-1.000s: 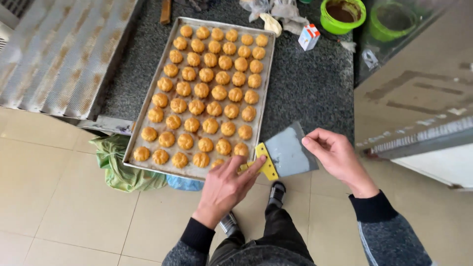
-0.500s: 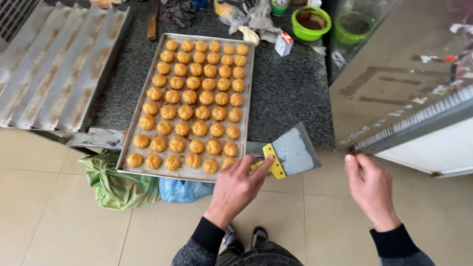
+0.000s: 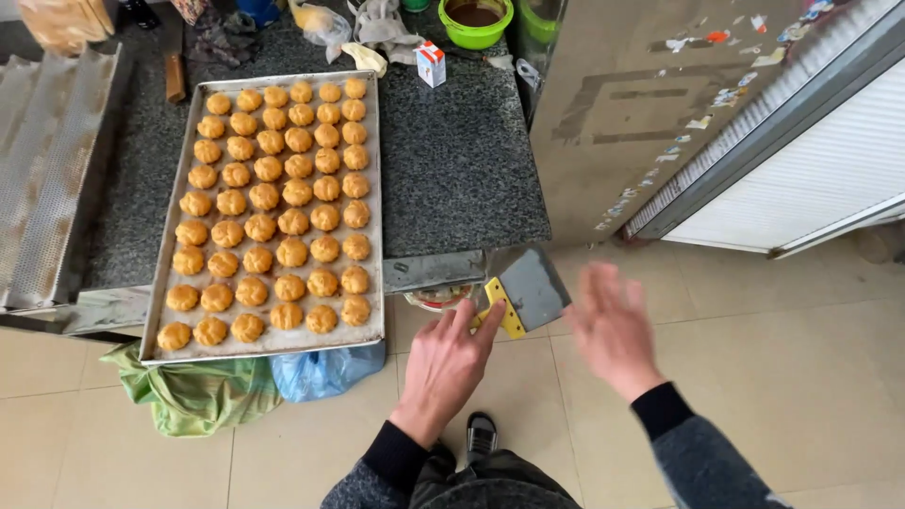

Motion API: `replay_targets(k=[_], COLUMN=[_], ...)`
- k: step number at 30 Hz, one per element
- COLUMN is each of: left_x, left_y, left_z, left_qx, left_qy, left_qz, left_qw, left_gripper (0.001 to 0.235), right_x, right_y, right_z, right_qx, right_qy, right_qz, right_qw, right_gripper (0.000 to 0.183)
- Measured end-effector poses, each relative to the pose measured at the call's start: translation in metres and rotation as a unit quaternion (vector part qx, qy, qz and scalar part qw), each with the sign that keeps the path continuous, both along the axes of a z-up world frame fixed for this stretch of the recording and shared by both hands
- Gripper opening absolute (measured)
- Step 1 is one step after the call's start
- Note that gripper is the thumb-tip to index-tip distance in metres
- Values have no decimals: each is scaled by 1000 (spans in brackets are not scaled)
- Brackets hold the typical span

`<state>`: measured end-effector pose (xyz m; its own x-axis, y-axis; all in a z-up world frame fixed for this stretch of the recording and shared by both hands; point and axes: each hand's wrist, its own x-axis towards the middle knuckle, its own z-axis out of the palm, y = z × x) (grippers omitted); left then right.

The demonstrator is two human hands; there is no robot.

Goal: The person places a baguette into a plastic bag on a display case, then retrieves a tray of small round pastries from a refrigerator. Using a metal spatula, the person arranges the pastries into neat rows on the tray.

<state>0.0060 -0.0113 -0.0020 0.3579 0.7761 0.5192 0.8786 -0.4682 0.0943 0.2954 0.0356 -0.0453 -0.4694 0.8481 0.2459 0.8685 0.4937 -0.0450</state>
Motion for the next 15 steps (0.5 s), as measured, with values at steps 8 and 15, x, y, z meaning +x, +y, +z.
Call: replay_targets(k=[8, 15], left_x=[32, 22], left_y=[-11, -30], left_z=[20, 20], left_qx=[-51, -59], left_qy=[18, 66], left_qz=[-42, -38], left_qw=[998, 995], left_gripper=[41, 39], right_x=[-28, 14], right_y=[-45, -16], right_z=[33, 9], right_qx=[21, -59], right_qy=[81, 128], right_qz=[108, -159], right_qw=[991, 977], right_gripper=[96, 77])
